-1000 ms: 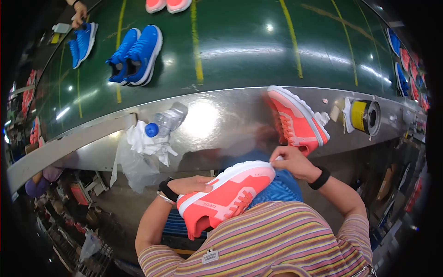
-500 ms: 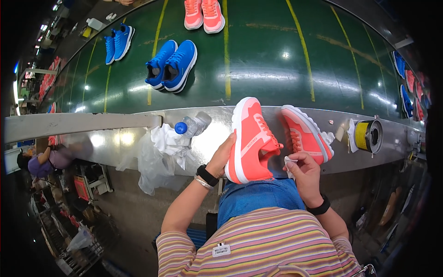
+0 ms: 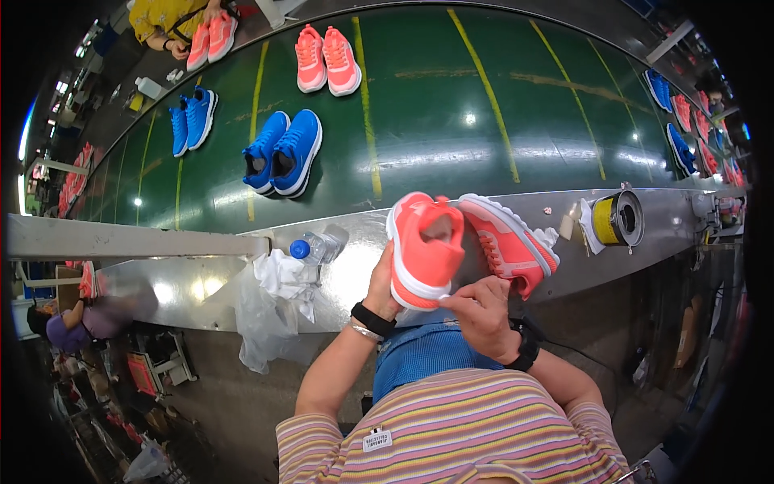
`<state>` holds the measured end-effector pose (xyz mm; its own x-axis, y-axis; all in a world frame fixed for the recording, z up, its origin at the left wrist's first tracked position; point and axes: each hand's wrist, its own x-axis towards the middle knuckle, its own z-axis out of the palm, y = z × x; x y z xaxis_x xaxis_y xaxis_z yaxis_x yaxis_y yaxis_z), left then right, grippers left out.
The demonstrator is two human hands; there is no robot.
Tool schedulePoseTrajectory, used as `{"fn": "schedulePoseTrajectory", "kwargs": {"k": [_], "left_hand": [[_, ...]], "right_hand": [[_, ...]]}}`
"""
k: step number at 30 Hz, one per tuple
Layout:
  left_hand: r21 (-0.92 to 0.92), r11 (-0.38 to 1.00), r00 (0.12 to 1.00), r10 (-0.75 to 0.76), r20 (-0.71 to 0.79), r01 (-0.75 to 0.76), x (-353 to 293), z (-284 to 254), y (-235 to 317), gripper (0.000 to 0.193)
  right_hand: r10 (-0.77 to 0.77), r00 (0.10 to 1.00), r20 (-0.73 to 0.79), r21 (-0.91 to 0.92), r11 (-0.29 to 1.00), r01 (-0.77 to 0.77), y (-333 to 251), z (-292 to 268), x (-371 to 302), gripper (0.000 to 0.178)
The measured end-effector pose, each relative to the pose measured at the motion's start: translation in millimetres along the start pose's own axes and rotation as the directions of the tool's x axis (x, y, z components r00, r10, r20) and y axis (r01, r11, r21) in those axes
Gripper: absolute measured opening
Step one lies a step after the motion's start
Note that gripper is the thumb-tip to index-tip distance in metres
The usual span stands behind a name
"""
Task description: Cleaning and inspecting shoes on a production line in a factory.
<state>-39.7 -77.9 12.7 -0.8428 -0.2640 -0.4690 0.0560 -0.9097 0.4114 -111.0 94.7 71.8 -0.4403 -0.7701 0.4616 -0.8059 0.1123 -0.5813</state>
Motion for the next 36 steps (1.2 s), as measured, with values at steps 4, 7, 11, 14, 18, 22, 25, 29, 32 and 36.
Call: {"fn": "schedulePoseTrajectory", "kwargs": {"k": [4, 7, 11, 14, 18, 22, 25, 29, 32, 36], "left_hand": [[-0.093, 0.995, 0.998, -0.010, 0.067, 0.016, 2.1, 0.0, 7.7, 0.036], [-0.150, 0.986, 0.994, -0.053, 0.096, 0.067, 3.6, 2.6, 10.3, 0.037], [-0.090, 0.994, 0.994, -0.053, 0.101, 0.062, -1.0, 23.7, 6.5, 0.039], [-0.071, 0.995, 0.989, -0.059, 0.138, 0.069, -2.4, 27.1, 4.1, 0.041], [-0.157, 0.981, 0.990, -0.096, 0.104, 0.112, -4.0, 9.8, 0.7, 0.048], [-0.106, 0.992, 0.982, -0.042, 0.187, 0.063, -3.2, -6.0, -5.5, 0.052], [-0.175, 0.974, 0.978, -0.114, 0.176, 0.145, 2.7, -20.4, -12.1, 0.060], [-0.143, 0.977, 0.973, -0.127, 0.194, 0.156, 3.2, -32.5, -18.0, 0.068], [-0.054, 0.997, 0.998, -0.048, -0.044, 0.046, 4.7, -32.5, -27.4, 0.069], [-0.009, 0.998, 0.998, -0.061, -0.008, 0.061, 7.2, -48.2, -36.9, 0.071]], "right_hand": [[0.224, 0.975, 0.011, 0.008, 0.975, -0.224, 26.7, -5.9, -25.7, 0.018], [0.541, 0.841, 0.014, 0.399, 0.768, -0.501, 18.6, -17.6, -8.5, 0.012], [0.430, 0.903, -0.003, 0.581, 0.735, -0.349, 9.7, -13.1, 4.7, 0.011], [0.514, 0.855, 0.065, 0.568, 0.685, -0.456, 6.0, -23.6, -2.0, 0.014], [0.507, 0.861, 0.037, 0.274, 0.823, -0.497, 65.9, -40.2, -41.1, 0.016], [0.425, 0.905, 0.032, -0.348, 0.853, -0.389, 88.2, -36.1, -59.2, 0.047], [0.396, 0.913, 0.097, -0.546, 0.789, -0.284, 123.5, -22.5, -77.1, 0.059], [0.340, 0.933, 0.114, -0.655, 0.732, -0.187, 146.3, -15.5, -75.8, 0.052], [0.305, 0.947, 0.103, -0.582, 0.790, -0.192, 155.2, -23.4, -65.9, 0.046], [0.299, 0.948, 0.105, -0.383, 0.892, -0.239, 146.2, -46.5, -33.6, 0.040]]}}
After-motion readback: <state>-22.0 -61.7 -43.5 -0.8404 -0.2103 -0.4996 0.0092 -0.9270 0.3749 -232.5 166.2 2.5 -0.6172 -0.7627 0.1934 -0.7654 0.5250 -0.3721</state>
